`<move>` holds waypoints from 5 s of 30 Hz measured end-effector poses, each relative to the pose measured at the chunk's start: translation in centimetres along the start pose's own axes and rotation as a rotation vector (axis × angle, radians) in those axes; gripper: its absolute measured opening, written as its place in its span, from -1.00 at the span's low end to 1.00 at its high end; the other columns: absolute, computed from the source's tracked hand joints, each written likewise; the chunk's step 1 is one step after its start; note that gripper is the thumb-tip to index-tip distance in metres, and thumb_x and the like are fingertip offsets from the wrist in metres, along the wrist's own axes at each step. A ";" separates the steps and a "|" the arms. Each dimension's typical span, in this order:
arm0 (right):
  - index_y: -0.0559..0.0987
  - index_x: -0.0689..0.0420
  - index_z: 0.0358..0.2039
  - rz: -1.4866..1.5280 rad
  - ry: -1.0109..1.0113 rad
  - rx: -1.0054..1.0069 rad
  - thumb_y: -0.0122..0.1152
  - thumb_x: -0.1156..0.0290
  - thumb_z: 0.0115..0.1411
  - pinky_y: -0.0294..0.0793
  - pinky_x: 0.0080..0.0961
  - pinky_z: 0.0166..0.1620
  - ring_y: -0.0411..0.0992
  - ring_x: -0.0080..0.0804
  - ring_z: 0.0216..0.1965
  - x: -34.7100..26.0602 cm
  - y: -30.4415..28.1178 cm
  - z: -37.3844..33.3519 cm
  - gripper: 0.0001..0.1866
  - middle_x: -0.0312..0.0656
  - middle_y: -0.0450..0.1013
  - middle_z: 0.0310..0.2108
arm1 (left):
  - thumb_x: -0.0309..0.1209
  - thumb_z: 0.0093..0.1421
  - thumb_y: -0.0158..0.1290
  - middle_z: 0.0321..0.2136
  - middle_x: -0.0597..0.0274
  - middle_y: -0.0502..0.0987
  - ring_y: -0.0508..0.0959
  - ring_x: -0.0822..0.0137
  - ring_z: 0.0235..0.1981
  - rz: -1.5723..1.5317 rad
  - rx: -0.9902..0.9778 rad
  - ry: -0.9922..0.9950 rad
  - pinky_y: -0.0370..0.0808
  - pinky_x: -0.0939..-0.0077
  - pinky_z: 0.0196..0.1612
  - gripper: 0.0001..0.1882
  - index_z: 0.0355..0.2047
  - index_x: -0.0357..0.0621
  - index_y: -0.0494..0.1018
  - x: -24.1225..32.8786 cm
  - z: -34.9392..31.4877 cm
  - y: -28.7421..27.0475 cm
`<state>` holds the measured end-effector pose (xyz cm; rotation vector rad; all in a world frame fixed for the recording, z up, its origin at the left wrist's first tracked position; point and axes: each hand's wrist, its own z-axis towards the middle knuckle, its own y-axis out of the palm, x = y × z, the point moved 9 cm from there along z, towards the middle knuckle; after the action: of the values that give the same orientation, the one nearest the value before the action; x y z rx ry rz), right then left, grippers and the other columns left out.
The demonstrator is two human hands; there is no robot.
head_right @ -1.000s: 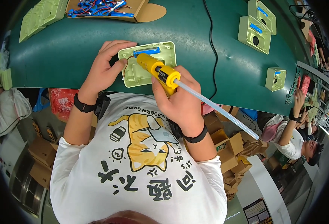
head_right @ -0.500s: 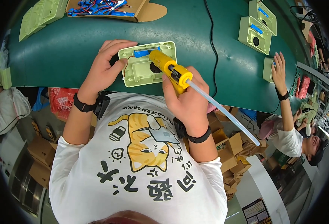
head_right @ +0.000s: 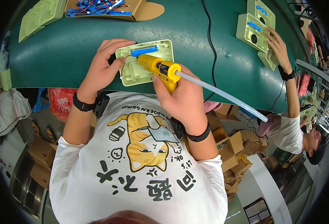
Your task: Applying hot glue to the interior of small green plastic enclosures at a production workbench.
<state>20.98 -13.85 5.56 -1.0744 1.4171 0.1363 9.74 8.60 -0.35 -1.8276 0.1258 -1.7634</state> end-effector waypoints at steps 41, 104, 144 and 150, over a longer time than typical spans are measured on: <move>0.63 0.27 0.44 0.854 0.072 0.082 0.46 0.41 0.55 0.58 -0.29 0.40 0.70 -0.28 0.24 10.5 0.9 -1.6 -0.49 -0.05 0.75 0.20 | -0.59 0.44 0.35 -0.05 0.39 0.74 0.33 0.58 -0.34 -0.327 -0.086 -0.300 0.37 0.59 -0.27 -0.58 0.26 -0.07 0.85 -3.0 0.8 0.5; 0.53 0.34 0.52 0.874 -0.022 0.035 0.48 0.46 0.57 0.66 -0.27 0.38 0.71 -0.25 0.24 10.3 1.0 -1.1 -0.40 -0.01 0.69 0.30 | -0.55 0.34 0.40 0.10 0.13 0.74 0.75 0.30 0.02 0.032 0.018 -0.270 0.69 0.40 0.13 -0.53 0.27 -0.18 0.81 1.7 0.7 0.7; 0.68 0.29 0.17 1.404 -0.375 0.218 0.31 0.26 0.61 0.78 0.05 0.19 0.73 0.10 0.06 8.1 -8.3 -9.1 -0.65 0.26 0.70 0.14 | -0.21 0.00 0.76 0.46 -0.21 0.43 0.59 -0.26 0.43 0.094 -0.117 0.360 0.65 -0.03 0.43 0.32 0.70 -0.18 0.28 13.1 9.3 14.7; 0.68 0.29 0.16 1.356 -0.276 0.304 0.33 0.17 0.62 0.80 -0.02 0.08 0.74 0.06 -0.03 9.8 -6.5 -10.5 -0.60 0.24 0.71 0.10 | -0.49 0.40 0.41 0.64 -0.27 0.24 0.55 -0.42 0.46 -0.073 -0.158 0.462 0.62 -0.10 0.50 -0.07 0.70 -0.16 0.25 17.4 12.1 21.2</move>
<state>19.96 -29.36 2.91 0.2899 1.6111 0.9547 30.10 -12.61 5.71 -1.5099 0.3923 -2.2575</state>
